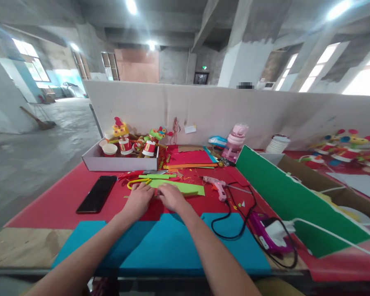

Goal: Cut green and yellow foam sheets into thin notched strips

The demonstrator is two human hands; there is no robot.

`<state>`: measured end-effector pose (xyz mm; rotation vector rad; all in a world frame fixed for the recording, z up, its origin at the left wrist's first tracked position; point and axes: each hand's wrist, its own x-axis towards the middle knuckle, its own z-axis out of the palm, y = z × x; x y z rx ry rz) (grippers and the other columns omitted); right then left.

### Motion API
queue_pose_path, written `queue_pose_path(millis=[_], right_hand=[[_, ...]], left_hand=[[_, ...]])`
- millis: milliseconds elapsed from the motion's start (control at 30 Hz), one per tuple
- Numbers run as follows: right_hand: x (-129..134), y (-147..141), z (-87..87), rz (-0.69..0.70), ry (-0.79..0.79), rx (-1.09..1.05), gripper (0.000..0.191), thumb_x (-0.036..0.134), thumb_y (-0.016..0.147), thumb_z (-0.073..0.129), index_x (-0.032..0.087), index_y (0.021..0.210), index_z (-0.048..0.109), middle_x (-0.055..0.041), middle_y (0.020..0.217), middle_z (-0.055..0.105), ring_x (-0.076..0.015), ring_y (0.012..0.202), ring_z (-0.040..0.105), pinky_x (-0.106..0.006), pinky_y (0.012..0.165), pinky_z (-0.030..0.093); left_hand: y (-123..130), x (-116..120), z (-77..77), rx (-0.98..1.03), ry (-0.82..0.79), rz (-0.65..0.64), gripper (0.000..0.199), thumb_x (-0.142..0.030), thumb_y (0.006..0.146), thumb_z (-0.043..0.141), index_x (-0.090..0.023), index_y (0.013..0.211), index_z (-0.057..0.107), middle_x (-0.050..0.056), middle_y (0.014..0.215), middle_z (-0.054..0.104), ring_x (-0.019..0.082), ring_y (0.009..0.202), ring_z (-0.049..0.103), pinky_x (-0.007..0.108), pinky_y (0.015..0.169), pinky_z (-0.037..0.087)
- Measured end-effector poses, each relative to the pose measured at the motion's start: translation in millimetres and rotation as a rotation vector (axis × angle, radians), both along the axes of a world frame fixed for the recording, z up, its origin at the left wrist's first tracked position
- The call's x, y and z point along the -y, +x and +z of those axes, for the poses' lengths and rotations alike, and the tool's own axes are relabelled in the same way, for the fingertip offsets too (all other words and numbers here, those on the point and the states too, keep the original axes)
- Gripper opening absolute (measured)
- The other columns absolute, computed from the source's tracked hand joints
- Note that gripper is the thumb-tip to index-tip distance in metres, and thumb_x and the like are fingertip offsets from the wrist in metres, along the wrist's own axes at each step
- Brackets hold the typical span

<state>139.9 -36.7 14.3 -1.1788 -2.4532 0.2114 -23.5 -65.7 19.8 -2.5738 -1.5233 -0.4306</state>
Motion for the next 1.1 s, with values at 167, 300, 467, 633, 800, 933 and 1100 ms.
queue_pose_path(millis=[167,300,467,633,800,933,1100], right_hand=[[-10.5,15.8,23.1,-0.446,0.57,-0.317,0.01,0.018,0.091,0.048,0.018,0.088,0.058,-0.0079,0.09,0.061,-0.0217,0.089,0.051,-0.036,0.085,0.036],[-15.9,25.5,10.8,-0.463,0.691,-0.446,0.01,0.019,0.091,0.051,0.02,0.085,0.058,-0.0054,0.085,0.063,-0.02,0.086,0.053,-0.036,0.087,0.037],[-19.5,20.9,-1.3,-0.368,0.665,-0.398,0.009,0.021,0.089,0.056,0.022,0.082,0.06,-0.0034,0.084,0.063,-0.0191,0.083,0.054,-0.037,0.087,0.039],[-18.8,18.4,-1.2,-0.312,0.632,-0.391,0.009,0.022,0.089,0.056,0.023,0.083,0.062,-0.0046,0.097,0.065,-0.0204,0.093,0.056,-0.041,0.098,0.036],[-19.3,18.1,-3.4,-0.219,0.533,-0.414,0.014,0.021,0.092,0.049,0.023,0.085,0.061,-0.0026,0.097,0.069,-0.0185,0.097,0.06,-0.046,0.109,0.026],[-21.2,17.3,-6.4,-0.194,0.417,-0.453,0.016,0.023,0.094,0.046,0.022,0.084,0.058,-0.0011,0.089,0.069,-0.0168,0.087,0.062,-0.045,0.108,0.025],[-25.0,21.4,-8.6,-0.189,0.292,-0.481,0.013,0.02,0.091,0.05,0.021,0.078,0.055,-0.0022,0.08,0.065,-0.0183,0.081,0.058,-0.033,0.088,0.039]], left_hand=[[26.5,-30.1,35.8,0.492,0.384,0.059,0.018,-0.02,0.088,0.046,-0.019,0.092,0.063,0.013,0.111,0.06,0.029,0.111,0.045,0.046,0.096,0.028],[39.7,-55.8,12.3,1.189,-0.06,-0.006,0.01,-0.018,0.078,0.055,-0.018,0.084,0.062,0.009,0.082,0.064,0.024,0.085,0.057,0.039,0.08,0.042],[41.4,-60.2,-16.7,1.674,-0.851,-0.407,0.033,-0.015,0.063,0.07,-0.015,0.096,0.065,0.01,0.097,0.07,0.023,0.091,0.064,0.035,0.082,0.047],[45.1,-54.2,-9.1,1.914,-0.796,-0.339,0.026,-0.033,0.073,0.071,-0.009,0.083,0.068,0.012,0.078,0.072,0.023,0.084,0.068,0.037,0.085,0.049],[45.4,-58.7,-12.3,1.945,-0.729,-0.217,0.034,-0.039,0.069,0.075,-0.007,0.082,0.07,0.01,0.066,0.07,0.023,0.075,0.069,0.037,0.083,0.05],[42.7,-61.9,-17.4,1.884,-0.685,-0.211,0.036,-0.042,0.069,0.074,-0.008,0.082,0.073,0.01,0.073,0.072,0.018,0.072,0.066,0.032,0.079,0.049],[41.3,-63.3,-22.2,1.828,-0.671,-0.193,0.035,-0.042,0.071,0.072,-0.009,0.082,0.073,0.007,0.071,0.069,0.013,0.065,0.059,0.027,0.072,0.046]])
